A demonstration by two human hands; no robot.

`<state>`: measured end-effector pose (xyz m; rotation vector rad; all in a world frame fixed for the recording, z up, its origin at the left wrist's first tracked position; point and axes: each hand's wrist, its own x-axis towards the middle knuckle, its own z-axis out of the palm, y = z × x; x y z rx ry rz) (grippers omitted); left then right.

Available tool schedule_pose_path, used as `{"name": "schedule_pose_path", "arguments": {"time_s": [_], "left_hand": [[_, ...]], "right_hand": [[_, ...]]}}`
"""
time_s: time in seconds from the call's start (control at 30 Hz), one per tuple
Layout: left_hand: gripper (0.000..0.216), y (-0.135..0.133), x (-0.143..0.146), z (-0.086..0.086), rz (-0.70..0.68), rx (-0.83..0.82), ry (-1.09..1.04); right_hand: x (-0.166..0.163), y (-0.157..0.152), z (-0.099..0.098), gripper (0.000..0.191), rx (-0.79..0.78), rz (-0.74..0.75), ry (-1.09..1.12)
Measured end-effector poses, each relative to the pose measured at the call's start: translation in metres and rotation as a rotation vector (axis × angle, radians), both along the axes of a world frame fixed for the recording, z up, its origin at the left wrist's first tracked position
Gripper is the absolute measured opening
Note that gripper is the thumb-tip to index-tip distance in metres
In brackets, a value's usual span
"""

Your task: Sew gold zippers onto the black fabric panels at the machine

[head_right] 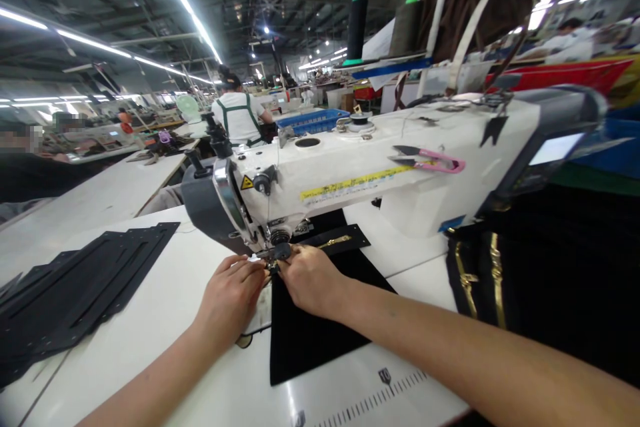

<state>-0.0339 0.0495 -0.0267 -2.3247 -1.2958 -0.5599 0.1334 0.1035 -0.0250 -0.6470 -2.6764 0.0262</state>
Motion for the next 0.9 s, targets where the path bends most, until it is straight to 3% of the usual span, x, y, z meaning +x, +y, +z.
{"name": "schedule_pose_path", "arguments": {"time_s": [0.4,0.63,0.83,0.9], "left_hand": [[0.013,0.002,-0.001,-0.009,0.056,0.046,-0.036],[0.012,0.002,-0.002,-0.014,0.084,-0.005,-0.111],[0.010,-0.017,0.000,0.004,0.126,-0.012,-0.145],[0.008,-0.033,-0.001,0.006,0.090,-0.044,-0.180]], "right_hand": [[-0.005,-0.001,0.001,0.024,-0.041,-0.011,0.018],[0.000,0.003,-0.001,0.023,-0.045,-0.019,0.080],[0.052,-0.003,-0.027,0.039,0.216,-0.272,0.079],[0.070,-0.017,-0.044,0.050,0.355,-0.202,0.096]]}}
